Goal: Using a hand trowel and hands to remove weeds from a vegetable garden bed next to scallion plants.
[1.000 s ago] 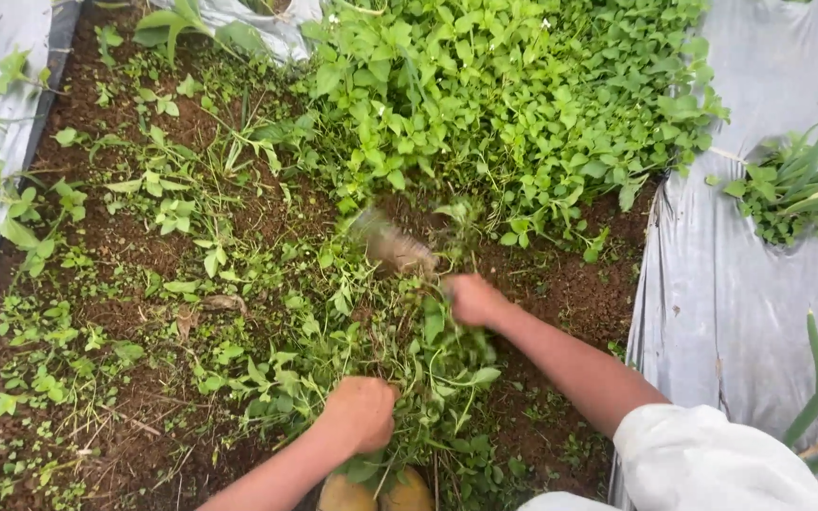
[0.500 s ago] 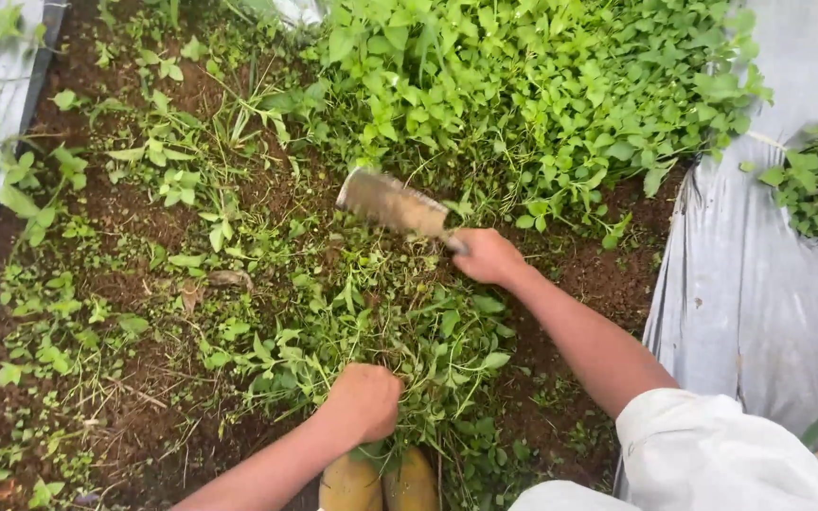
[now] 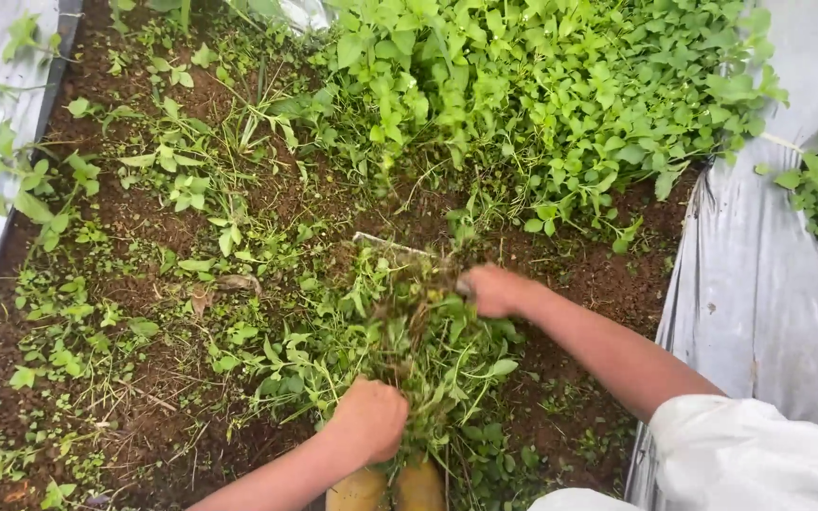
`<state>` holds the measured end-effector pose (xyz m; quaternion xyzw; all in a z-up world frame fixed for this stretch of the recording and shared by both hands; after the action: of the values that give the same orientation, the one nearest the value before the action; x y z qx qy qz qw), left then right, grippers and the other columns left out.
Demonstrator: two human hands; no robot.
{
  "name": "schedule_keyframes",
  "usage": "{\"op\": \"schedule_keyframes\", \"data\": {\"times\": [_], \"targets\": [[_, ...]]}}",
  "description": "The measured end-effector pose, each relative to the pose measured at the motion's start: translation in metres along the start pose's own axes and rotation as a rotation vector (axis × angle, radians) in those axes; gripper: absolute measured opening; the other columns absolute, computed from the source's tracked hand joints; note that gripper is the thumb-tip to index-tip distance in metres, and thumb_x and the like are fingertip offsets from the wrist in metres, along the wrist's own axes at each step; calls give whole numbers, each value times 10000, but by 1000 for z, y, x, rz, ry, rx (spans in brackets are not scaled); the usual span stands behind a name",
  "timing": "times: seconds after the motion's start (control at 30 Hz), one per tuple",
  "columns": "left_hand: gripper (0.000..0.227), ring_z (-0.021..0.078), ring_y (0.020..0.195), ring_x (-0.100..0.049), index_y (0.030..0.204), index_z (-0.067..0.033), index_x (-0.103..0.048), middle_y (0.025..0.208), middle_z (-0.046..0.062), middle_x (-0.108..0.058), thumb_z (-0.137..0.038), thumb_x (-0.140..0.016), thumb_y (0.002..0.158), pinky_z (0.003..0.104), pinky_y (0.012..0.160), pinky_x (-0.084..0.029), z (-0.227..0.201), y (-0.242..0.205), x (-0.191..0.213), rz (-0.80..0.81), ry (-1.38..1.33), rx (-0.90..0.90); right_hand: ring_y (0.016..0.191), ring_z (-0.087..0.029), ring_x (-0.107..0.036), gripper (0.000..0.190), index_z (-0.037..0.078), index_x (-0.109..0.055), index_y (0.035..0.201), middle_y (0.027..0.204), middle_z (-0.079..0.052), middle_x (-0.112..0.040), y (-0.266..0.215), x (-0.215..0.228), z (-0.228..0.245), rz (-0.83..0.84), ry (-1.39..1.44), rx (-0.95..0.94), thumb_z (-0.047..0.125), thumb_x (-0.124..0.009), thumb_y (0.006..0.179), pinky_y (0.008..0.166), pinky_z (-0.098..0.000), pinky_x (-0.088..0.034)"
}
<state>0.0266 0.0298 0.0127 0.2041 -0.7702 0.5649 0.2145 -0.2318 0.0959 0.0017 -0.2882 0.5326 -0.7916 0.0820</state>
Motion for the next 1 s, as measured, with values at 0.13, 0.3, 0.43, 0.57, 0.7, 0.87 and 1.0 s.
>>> {"op": "schedule_keyframes", "data": {"times": [0.13, 0.3, 0.43, 0.57, 0.7, 0.87, 1.0], "targets": [[290, 105, 626, -454, 925, -63, -650, 703, 36, -528, -175, -416, 1054, 379, 843, -587, -13, -7, 1, 36, -26, -83, 751, -113, -674, 173, 161, -583, 866, 807, 7, -627, 25, 12, -31, -5, -210, 125, 78, -560, 1016, 677, -212, -637], [294, 196, 800, -711, 1094, -120, -684, 781, 61, -680, -351, -503, 1105, 524, 1208, -368, 3, -43, 46, -11, -258, 48, 579, -122, -557, 183, 70, -604, 904, 773, -33, -612, 17, -6, -16, -167, 137, 0, -29, -508, 1023, 472, -197, -498], [579, 137, 689, -630, 1525, -125, -366, 760, 11, -598, -464, -524, 1083, 249, 649, -615, 13, -91, 92, 31, -277, 118, 752, -121, -593, 138, 156, -570, 927, 855, -7, -590, -5, -23, -12, 54, -273, 103, 50, -611, 1005, 694, -213, -593], [430, 134, 701, -675, 1223, -137, -568, 842, 4, -687, -532, -514, 1061, 259, 585, -591, 37, -110, 120, -178, -500, 353, 648, -80, -567, 153, 156, -601, 893, 757, 24, -584, 6, -12, -39, -39, -264, 206, 51, -550, 992, 587, -179, -547], [572, 444, 1216, -599, 1318, -4, -597, 1418, 266, -511, -337, -772, 887, 648, 1137, -354, 93, -57, 100, -947, -531, 253, 968, -321, -756, 266, 28, -724, 1185, 1027, -198, -764, 42, 2, -104, -527, 187, 93, 62, -652, 931, 881, -454, -620], [927, 396, 1545, -229, 1559, -15, -343, 1621, 269, -297, -525, -709, 875, 539, 1282, 34, 100, -9, 93, -427, -638, 192, 1090, -424, -707, 424, -54, -689, 1239, 1112, -295, -730, 38, -21, -103, -645, 297, -85, 161, -641, 876, 955, -557, -570], [905, 411, 1490, -366, 1548, -33, -322, 1548, 262, -429, -485, -712, 868, 527, 1307, -24, 88, -3, 78, -228, -552, 142, 1140, -367, -718, 561, 30, -626, 1411, 1242, -244, -723, 36, -59, -95, -282, 41, 63, 26, -585, 851, 991, -460, -598]]}}
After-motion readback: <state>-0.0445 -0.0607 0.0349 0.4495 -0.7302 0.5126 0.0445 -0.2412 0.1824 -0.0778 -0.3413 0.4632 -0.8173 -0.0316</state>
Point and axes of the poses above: each hand's wrist, its own y-axis towards the middle knuckle, its own x-axis out of the back of the hand, z = x × y, the point moved 1 cm from there along y, towards the middle knuckle
